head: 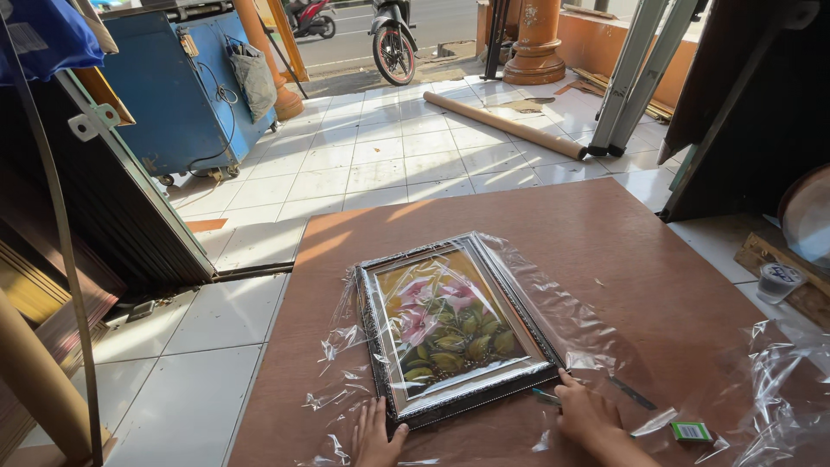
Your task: The person wraps a picture frame in plastic film, using a utility knife to cut the film and a stapler to secure the edges to the back of the frame.
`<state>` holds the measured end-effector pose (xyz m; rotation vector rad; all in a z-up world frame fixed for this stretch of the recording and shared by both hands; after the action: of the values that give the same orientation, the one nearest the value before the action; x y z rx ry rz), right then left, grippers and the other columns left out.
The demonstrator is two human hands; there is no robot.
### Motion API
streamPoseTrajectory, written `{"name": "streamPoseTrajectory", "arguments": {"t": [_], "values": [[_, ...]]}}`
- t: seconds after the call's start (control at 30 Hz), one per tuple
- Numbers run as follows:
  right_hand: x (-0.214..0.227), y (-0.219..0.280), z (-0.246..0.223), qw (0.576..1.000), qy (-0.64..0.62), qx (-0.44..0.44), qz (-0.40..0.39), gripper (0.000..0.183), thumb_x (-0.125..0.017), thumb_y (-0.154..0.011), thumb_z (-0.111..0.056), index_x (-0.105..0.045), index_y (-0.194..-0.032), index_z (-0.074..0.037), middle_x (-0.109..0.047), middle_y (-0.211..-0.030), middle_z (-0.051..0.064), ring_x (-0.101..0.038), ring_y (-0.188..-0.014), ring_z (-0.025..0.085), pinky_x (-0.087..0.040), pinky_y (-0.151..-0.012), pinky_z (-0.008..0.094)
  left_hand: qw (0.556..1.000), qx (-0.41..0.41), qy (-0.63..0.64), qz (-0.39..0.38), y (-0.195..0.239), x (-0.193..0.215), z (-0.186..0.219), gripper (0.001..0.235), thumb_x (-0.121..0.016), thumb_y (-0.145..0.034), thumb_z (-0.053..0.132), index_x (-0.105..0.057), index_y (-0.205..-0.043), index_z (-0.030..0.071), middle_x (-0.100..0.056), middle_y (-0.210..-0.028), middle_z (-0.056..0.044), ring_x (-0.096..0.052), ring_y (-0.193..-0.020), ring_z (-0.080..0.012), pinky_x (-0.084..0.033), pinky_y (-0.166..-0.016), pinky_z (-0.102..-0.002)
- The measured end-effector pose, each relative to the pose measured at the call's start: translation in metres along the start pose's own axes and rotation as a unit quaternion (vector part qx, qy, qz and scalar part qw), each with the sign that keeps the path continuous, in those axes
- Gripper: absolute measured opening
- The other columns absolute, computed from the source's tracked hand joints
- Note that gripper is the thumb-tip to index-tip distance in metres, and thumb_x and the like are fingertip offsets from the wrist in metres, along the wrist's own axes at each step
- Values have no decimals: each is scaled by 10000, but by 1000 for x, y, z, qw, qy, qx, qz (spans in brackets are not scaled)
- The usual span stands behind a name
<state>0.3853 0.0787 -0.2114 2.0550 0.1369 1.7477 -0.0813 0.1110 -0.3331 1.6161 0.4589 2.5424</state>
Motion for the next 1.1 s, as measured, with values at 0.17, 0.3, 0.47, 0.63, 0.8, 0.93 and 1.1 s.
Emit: {"name": "streamPoseTrajectory", "arguments": {"t": [0.17, 0.3, 0.47, 0.63, 0.8, 0.93, 1.1], "values": [[-27, -16, -18, 991, 108, 78, 10, 282, -622, -944, -225, -734, -1201, -250, -429, -1729, -32, -673, -1373, 328, -599, -1102, 540, 997, 71, -36, -2, 27, 14, -7, 957, -378, -1078, 785, 8, -1833, 341, 74, -1941, 70, 47, -1792, -191, -65, -1427, -579], [-23, 2, -28, 985, 113, 128, 39, 221, -694, -939, -424, -722, -1072, -251, -737, -1138, 108, -740, -1107, 400, -597, -910, 551, 983, 179, 19, -21, 44, 28, -25, 882, -255, -1096, 793, -16, -1829, 364, 99, -1936, 139, 106, -1796, -196, -7, -1393, -685], [-12, 21, 52, 978, -147, -32, 146, 299, -830, -864, -512, -657, -960, -287, -733, -1348, -51, -784, -1183, 313, -605, -965, 534, 980, 198, 11, 28, 61, 40, -38, 906, -255, -1061, 826, 25, -1820, 419, 87, -1940, 47, 70, -1789, -290, -52, -1358, -725], [-31, 0, 124, 955, -185, -143, 184, 682, -954, -653, -761, -707, -1044, -260, -645, -1413, 23, -770, -1208, 284, -591, -1032, 491, 911, 277, 144, 268, 67, 109, -100, 675, -632, -969, 609, -587, -1612, 407, -220, -1928, 12, -119, -1741, -417, -84, -1279, -836], [-26, 12, 112, 957, -230, -136, 113, 561, -933, -817, -507, -822, -1363, -434, -820, -1428, 3, -721, -1391, 267, -608, -1089, 481, 870, 434, 139, 190, 64, 88, -197, 1082, -1094, -669, 490, -561, -1483, 17, -774, -1443, -236, -769, -1284, -439, -550, -1079, -546], [-32, -7, 125, 965, -205, -96, 133, 459, -899, -860, -484, -866, -1308, -391, -863, -1330, -11, -728, -1359, 236, -601, -1069, 437, 910, 386, 113, 99, 83, 99, -155, 563, -779, -954, 371, -795, -1451, 108, -756, -1521, -173, -716, -1383, -439, -597, -1123, -514], [-35, -29, 158, 974, -159, -91, 131, 463, -872, -819, -540, -856, -1260, -397, -903, -1236, -33, -790, -1242, 279, -598, -997, 398, 954, 298, 2, 44, 66, 117, -153, 392, -713, -932, 160, -833, -1302, 207, -809, -1384, -133, -795, -1269, -331, -649, -1062, -400]]}}
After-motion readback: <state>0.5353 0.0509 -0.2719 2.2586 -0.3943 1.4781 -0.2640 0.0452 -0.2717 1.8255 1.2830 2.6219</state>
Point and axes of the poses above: each hand's wrist, its own y-axis away from the middle knuckle, its own x-axis out of the back of the hand, z = x × y, the point moved 10 cm from there along -y, towards the middle knuckle
